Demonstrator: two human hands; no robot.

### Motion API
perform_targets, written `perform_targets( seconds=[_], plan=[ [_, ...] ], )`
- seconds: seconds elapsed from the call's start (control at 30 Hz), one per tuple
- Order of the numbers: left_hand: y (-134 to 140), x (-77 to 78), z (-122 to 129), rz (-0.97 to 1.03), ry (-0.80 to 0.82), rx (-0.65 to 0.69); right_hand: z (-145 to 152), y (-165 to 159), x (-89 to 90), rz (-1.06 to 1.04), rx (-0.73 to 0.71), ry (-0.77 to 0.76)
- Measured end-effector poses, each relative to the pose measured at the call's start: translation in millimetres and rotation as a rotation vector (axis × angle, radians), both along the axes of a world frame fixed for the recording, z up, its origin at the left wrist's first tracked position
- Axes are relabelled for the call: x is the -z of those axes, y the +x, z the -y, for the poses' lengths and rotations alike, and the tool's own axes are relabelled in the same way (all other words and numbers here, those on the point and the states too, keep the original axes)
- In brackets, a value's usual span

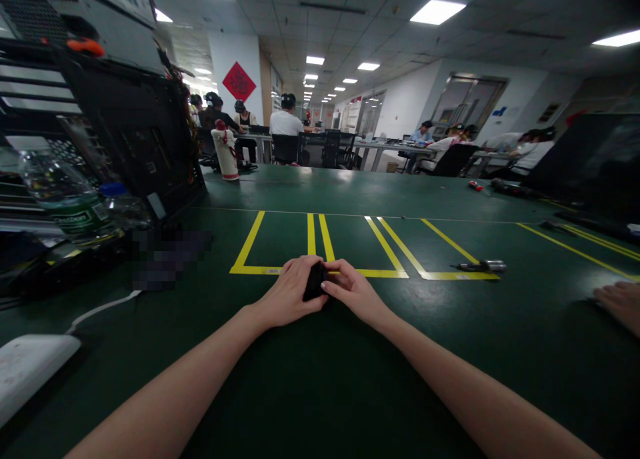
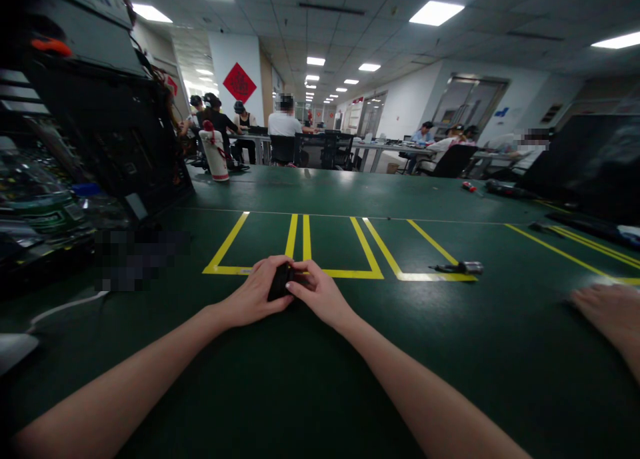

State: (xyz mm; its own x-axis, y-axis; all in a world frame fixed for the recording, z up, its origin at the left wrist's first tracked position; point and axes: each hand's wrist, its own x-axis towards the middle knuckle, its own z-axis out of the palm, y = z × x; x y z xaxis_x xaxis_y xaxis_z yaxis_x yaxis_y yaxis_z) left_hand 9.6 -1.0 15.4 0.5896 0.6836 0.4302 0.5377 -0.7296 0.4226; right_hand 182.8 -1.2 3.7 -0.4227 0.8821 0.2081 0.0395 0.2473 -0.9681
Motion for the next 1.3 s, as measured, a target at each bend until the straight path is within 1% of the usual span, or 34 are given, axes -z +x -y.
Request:
perform_targets(
  seconds=[0.1, 0.27, 0.4, 0.53, 0.87, 1.0, 1.1, 1.2, 1.3],
  plan=[
    [-0.3, 0.1, -0.1, 0.002, -0.010, -0.005, 2.5, -1.0, -1.4, -0.038, -0.023, -0.012],
    [0.1, 2.9, -1.8, 0.006, 0.020, -0.010, 0.8, -1.6, 0.8, -0.067, -0.013, -0.002],
    [0.5, 3.5, -2.0, 0.001, 0.023, -0.011, -1.4, -0.7, 2.0, -0.044, -0.005, 0.015],
    [0.3, 1.8, -1.2, -0.002, 0.019, -0.007, -1.2, 0.0, 1.9, -0.008, -0.004, -0.008],
    [-0.8, 2.0, -1.2, 0.006, 0.003, -0.005, 1.6, -1.4, -0.8, -0.054, -0.026, 0.014],
    [-0.7, 1.3, -0.7, 0.001, 0.006, -0.001, 0.4, -0.3, -0.9, -0.038, -0.015, 0.025],
    [-0.3, 0.9, -0.4, -0.003, 0.001, 0.002, -0.1, 1.0, -1.3, -0.006, -0.006, 0.001],
    [-0.1, 1.3, -0.5, 0.004, 0.006, -0.003, -0.9, 1.7, -0.7, -0.011, -0.031, -0.020],
    [-0.1, 1.5, -0.6, 0.010, 0.002, -0.001, -2.0, 1.5, 1.2, -0.046, -0.056, -0.001]
  ],
)
